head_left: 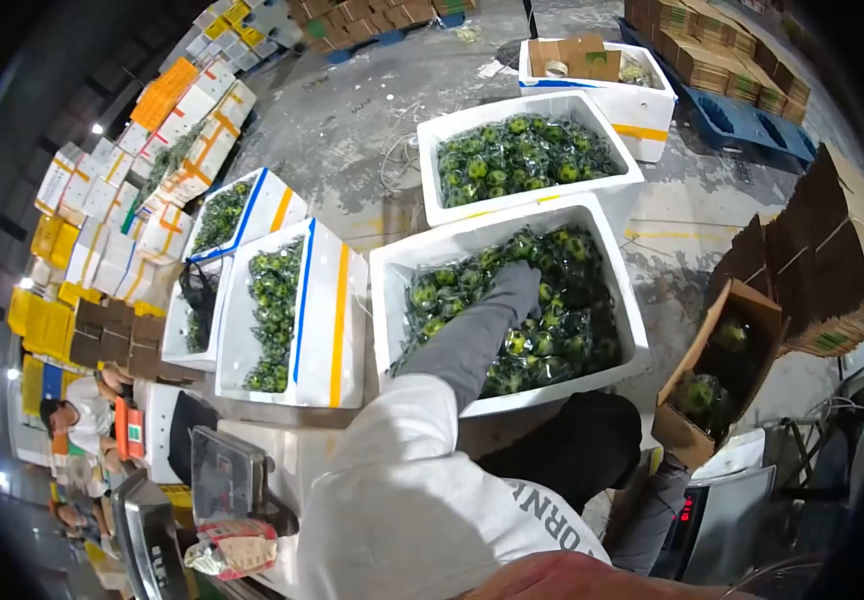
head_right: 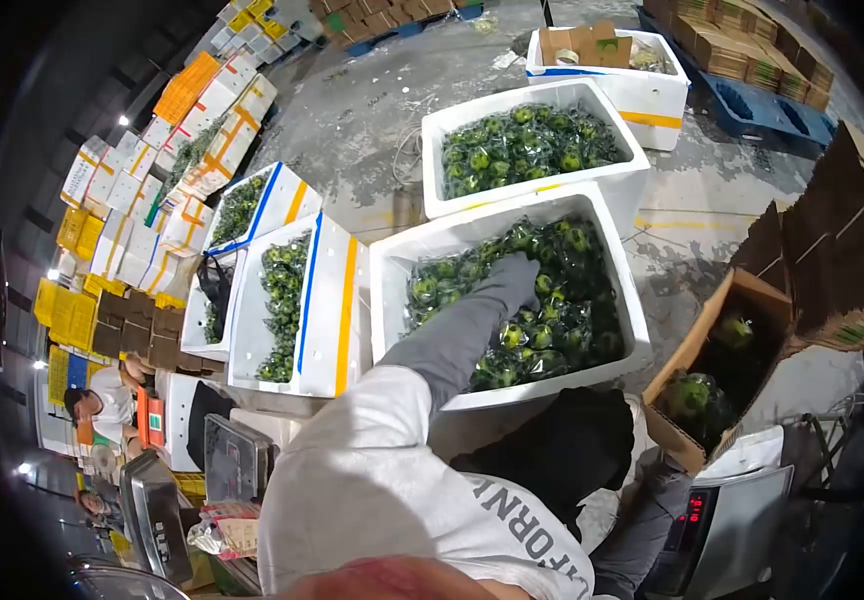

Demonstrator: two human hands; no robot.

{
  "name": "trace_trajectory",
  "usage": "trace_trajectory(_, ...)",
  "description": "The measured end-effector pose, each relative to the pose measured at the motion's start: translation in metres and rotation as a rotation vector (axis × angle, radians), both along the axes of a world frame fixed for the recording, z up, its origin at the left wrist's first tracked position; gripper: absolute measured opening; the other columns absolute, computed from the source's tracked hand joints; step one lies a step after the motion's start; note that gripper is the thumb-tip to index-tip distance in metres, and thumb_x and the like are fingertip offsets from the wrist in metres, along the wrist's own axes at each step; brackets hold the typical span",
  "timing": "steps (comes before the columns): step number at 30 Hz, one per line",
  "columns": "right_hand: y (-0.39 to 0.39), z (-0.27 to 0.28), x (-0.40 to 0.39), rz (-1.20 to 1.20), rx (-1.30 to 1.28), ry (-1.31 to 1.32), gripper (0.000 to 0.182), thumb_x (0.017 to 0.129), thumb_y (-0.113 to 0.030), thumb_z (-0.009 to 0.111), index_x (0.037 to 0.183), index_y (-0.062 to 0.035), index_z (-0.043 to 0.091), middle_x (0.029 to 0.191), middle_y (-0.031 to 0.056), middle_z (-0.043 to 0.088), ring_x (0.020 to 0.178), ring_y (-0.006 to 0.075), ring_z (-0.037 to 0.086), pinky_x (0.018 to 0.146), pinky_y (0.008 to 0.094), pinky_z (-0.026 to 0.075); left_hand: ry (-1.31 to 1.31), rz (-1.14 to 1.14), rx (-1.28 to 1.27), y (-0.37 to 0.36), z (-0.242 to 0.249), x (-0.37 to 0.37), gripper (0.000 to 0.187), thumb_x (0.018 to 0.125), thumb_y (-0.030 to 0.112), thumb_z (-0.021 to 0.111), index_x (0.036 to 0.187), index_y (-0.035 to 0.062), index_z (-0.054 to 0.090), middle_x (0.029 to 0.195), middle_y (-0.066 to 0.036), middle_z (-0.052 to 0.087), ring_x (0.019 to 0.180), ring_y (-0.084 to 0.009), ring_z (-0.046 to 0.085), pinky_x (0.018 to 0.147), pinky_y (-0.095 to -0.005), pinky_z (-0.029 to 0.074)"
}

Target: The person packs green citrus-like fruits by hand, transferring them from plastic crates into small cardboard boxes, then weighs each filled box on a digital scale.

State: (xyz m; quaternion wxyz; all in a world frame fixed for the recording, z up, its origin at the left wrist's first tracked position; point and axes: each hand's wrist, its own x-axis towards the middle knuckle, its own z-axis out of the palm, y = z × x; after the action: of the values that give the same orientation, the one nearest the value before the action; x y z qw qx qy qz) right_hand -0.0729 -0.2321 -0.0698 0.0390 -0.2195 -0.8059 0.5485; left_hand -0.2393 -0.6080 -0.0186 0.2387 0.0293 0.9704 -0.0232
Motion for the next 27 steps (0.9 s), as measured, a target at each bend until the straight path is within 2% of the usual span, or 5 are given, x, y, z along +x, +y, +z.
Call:
trace_trajectory(5, 0.005, -0.006, 0.022, 0.027, -0.086, -0.066, 0.053, 0.088, -0.033, 0.059, 0.13, -0.0021, 0.046, 0.122, 0.0155, 0.056, 0.108, 0.0284, 0.058, 0.093, 0.0432, 0.048, -0.187, 0.123, 0.142, -0.031, -0.037, -0.011, 0.065, 0.073, 0.059, 0.06, 0.108, 0.0045, 0.066, 0.116, -0.02, 0.061, 0.111, -0.0307, 0.057, 0.089, -0.0415, 0.047)
trace_trajectory(10, 0.012, -0.012, 0.041, 0.026, -0.139, -0.111, 0.054, 0.088, -0.034, 0.059, 0.13, -0.0023, 0.046, 0.123, 0.0158, 0.056, 0.109, 0.0291, 0.058, 0.093, 0.0443, 0.048, -0.462, -0.106, 0.441, -0.002, 0.021, 0.045, 0.072, 0.077, 0.052, 0.062, 0.132, 0.0072, 0.048, 0.124, -0.021, 0.054, 0.112, -0.0351, 0.054, 0.091, -0.0426, 0.045)
trace_trajectory(17, 0.018, -0.012, 0.063, 0.008, -0.239, -0.117, 0.055, 0.088, -0.034, 0.06, 0.131, -0.0026, 0.046, 0.124, 0.0161, 0.056, 0.11, 0.0301, 0.058, 0.095, 0.0459, 0.047, 0.088, -0.259, 0.279, 0.033, 0.074, 0.12, 0.093, 0.071, 0.036, 0.074, 0.146, 0.0161, 0.023, 0.145, -0.03, 0.02, 0.119, -0.0464, 0.043, 0.097, -0.0482, 0.042)
trace_trajectory(23, 0.021, -0.017, 0.087, -0.073, -0.516, -0.069, 0.056, 0.088, -0.035, 0.061, 0.131, -0.0028, 0.046, 0.125, 0.0164, 0.055, 0.11, 0.0309, 0.057, 0.096, 0.0472, 0.046, -0.1, -0.144, 0.249, 0.008, 0.093, 0.156, 0.09, 0.074, 0.026, 0.071, 0.148, 0.0236, 0.019, 0.148, -0.027, 0.016, 0.119, -0.044, 0.047, 0.096, -0.0469, 0.044)
trace_trajectory(27, 0.029, -0.02, 0.112, -0.161, -0.884, 0.087, 0.057, 0.088, -0.036, 0.061, 0.132, -0.003, 0.046, 0.126, 0.0166, 0.055, 0.111, 0.0315, 0.057, 0.096, 0.0481, 0.045, 0.166, -0.224, 0.366, 0.016, 0.035, 0.14, 0.085, 0.076, 0.01, 0.065, 0.147, 0.0231, 0.02, 0.148, -0.024, 0.019, 0.115, -0.0427, 0.051, 0.097, -0.0452, 0.044)
